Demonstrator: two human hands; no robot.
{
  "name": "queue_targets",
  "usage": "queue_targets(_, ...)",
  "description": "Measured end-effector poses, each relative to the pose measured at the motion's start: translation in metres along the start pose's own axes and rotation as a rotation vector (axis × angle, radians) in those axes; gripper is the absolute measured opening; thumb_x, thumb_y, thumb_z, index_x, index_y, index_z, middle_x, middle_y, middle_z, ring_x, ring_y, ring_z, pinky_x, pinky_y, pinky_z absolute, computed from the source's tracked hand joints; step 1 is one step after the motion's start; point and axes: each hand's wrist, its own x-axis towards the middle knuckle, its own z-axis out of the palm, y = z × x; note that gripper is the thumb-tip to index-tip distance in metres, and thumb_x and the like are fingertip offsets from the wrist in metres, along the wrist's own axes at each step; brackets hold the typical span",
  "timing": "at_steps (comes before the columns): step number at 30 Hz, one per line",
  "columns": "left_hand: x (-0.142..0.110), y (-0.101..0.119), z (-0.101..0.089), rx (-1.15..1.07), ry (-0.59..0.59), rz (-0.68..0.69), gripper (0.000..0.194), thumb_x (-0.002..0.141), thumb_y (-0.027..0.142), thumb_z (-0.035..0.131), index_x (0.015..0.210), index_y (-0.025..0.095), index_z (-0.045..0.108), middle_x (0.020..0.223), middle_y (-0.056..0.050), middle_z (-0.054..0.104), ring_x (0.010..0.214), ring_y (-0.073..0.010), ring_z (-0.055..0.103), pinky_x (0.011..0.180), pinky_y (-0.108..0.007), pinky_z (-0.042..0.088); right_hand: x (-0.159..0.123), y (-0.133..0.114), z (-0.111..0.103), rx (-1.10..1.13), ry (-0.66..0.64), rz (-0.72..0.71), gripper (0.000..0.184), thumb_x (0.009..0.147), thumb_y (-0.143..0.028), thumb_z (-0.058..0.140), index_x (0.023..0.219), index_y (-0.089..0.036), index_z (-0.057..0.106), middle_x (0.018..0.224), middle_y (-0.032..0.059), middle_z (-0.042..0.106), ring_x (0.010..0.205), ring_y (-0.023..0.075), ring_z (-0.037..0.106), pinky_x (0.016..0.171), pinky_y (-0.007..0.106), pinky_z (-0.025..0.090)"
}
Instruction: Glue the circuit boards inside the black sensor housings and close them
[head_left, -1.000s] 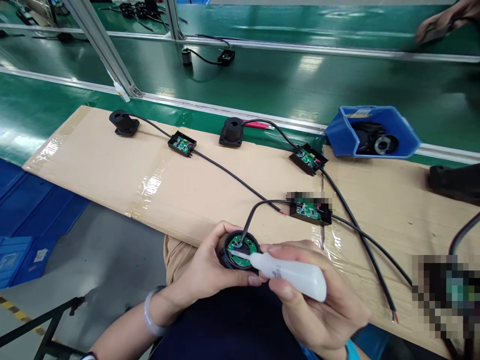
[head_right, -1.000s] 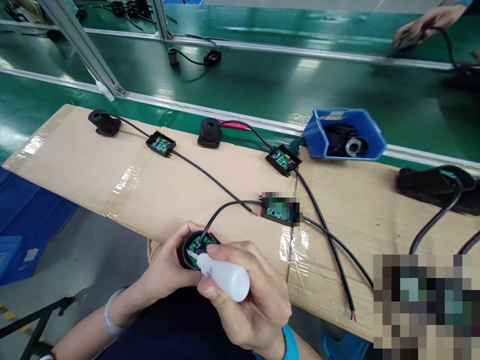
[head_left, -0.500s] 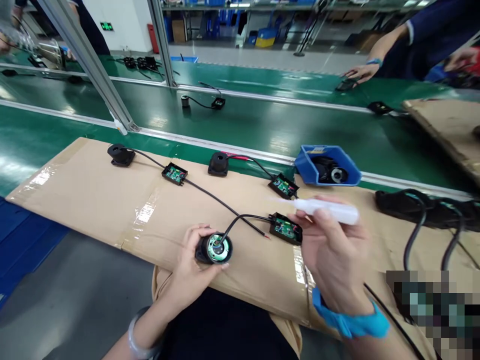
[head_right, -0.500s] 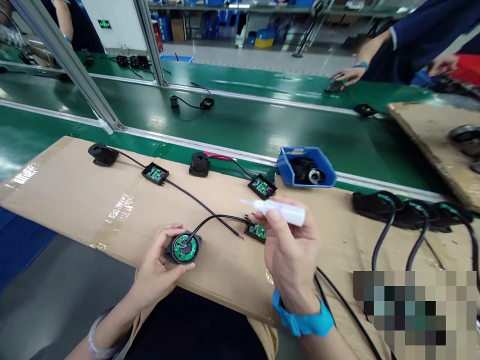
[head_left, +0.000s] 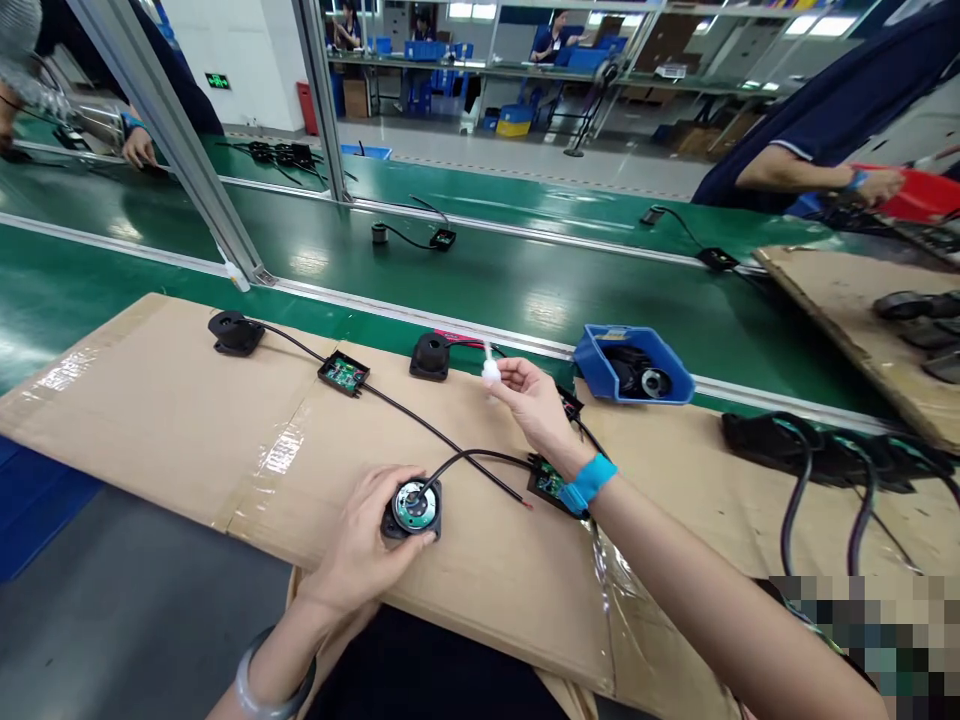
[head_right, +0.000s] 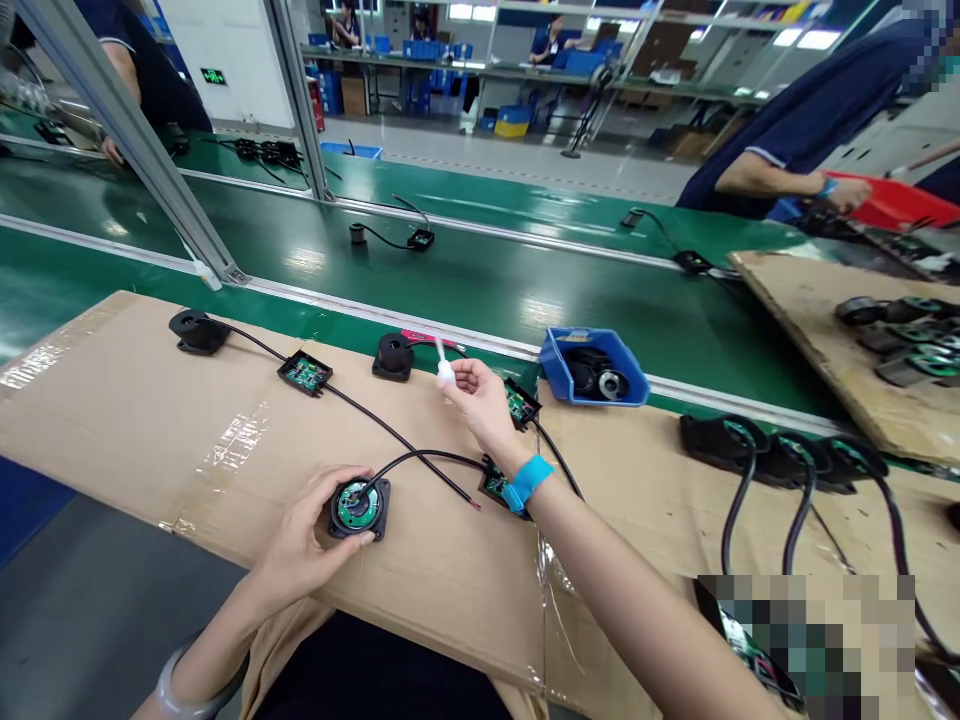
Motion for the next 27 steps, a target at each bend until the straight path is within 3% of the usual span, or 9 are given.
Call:
queue_targets(8, 0.002, -0.002, 0.002, 0.01, 0.029, 0.0, 0.043, 0.079, 0.021, 0.071, 0.12, 0.021, 0.058, 0.12, -0.01, 0.066, 0.113, -0.0275, 0.061, 0.096, -0.045, 0.053, 0.014, 0.017, 0.004, -0.233, -0.043, -0.099, 0.03, 0.071, -0.037, 0.066, 0.089, -0.023, 0.046, 0.087, 0.0033, 0.065, 0.081, 0.0204, 0.069, 0.076, 0.036, 0.057)
queue_targets(13, -0.002, -0.007, 0.001, 0.065, 0.028, 0.039, 0.046, 0.084, 0.024, 0.067, 0.128, 0.022, 0.054, 0.125, -0.012, 0.064, 0.118, -0.0284, 0.061, 0.098, -0.046, 0.053, 0.006, 0.004, -0.004, -0.495, -0.046, -0.159, 0.039, 0.073, -0.029, 0.069, 0.105, -0.022, 0.049, 0.105, 0.007, 0.067, 0.095, 0.0199, 0.067, 0.084, 0.033, 0.057)
queue_targets(15, -0.005, -0.013, 0.0, 0.106, 0.037, 0.059, 0.055, 0.085, 0.029, 0.068, 0.136, 0.024, 0.049, 0.13, -0.012, 0.062, 0.122, -0.0296, 0.06, 0.101, -0.047, 0.053, 0.005, -0.011, -0.024, -0.642, -0.015, -0.174, 0.044, 0.076, -0.027, 0.069, 0.116, -0.022, 0.05, 0.112, 0.0074, 0.066, 0.102, 0.0198, 0.065, 0.085, 0.031, 0.056)
queue_targets(18, -0.012, -0.02, -0.005, 0.175, 0.035, 0.055, 0.069, 0.086, 0.039, 0.068, 0.146, 0.027, 0.038, 0.14, -0.013, 0.058, 0.13, -0.0323, 0.056, 0.105, -0.051, 0.051, 0.01, -0.039, -0.077, -0.901, 0.105, -0.14, 0.024, 0.087, -0.021, 0.056, 0.111, -0.019, 0.059, 0.115, 0.0119, 0.064, 0.11, 0.0245, 0.061, 0.096, 0.038, 0.05)
queue_targets(22, -0.015, -0.018, -0.017, 0.239, 0.04, 0.051, 0.069, 0.088, 0.046, 0.066, 0.148, 0.03, 0.035, 0.145, -0.012, 0.054, 0.134, -0.0336, 0.052, 0.105, -0.052, 0.052, 0.022, -0.054, -0.153, -1.18, 0.196, 0.042, 0.017, 0.074, -0.013, 0.067, 0.09, -0.011, 0.065, 0.104, 0.021, 0.064, 0.104, 0.0375, 0.061, 0.093, 0.051, 0.046)
queue_targets(24, -0.015, -0.013, -0.021, 0.259, 0.048, 0.058, 0.067, 0.088, 0.047, 0.065, 0.147, 0.031, 0.036, 0.146, -0.011, 0.053, 0.135, -0.0327, 0.051, 0.105, -0.051, 0.052, 0.025, -0.049, -0.175, -1.241, 0.178, 0.113, 0.02, 0.066, -0.013, 0.074, 0.084, -0.012, 0.065, 0.094, 0.0183, 0.065, 0.097, 0.0371, 0.063, 0.087, 0.048, 0.048)
queue_targets(27, -0.014, -0.007, -0.025, 0.273, 0.023, 0.059, 0.067, 0.088, 0.046, 0.066, 0.147, 0.03, 0.037, 0.147, -0.009, 0.053, 0.135, -0.0304, 0.051, 0.106, -0.047, 0.052, 0.023, -0.042, -0.185, -1.258, 0.167, 0.127, 0.019, 0.066, -0.016, 0.074, 0.082, -0.014, 0.064, 0.088, 0.0151, 0.065, 0.096, 0.0352, 0.062, 0.086, 0.045, 0.048)
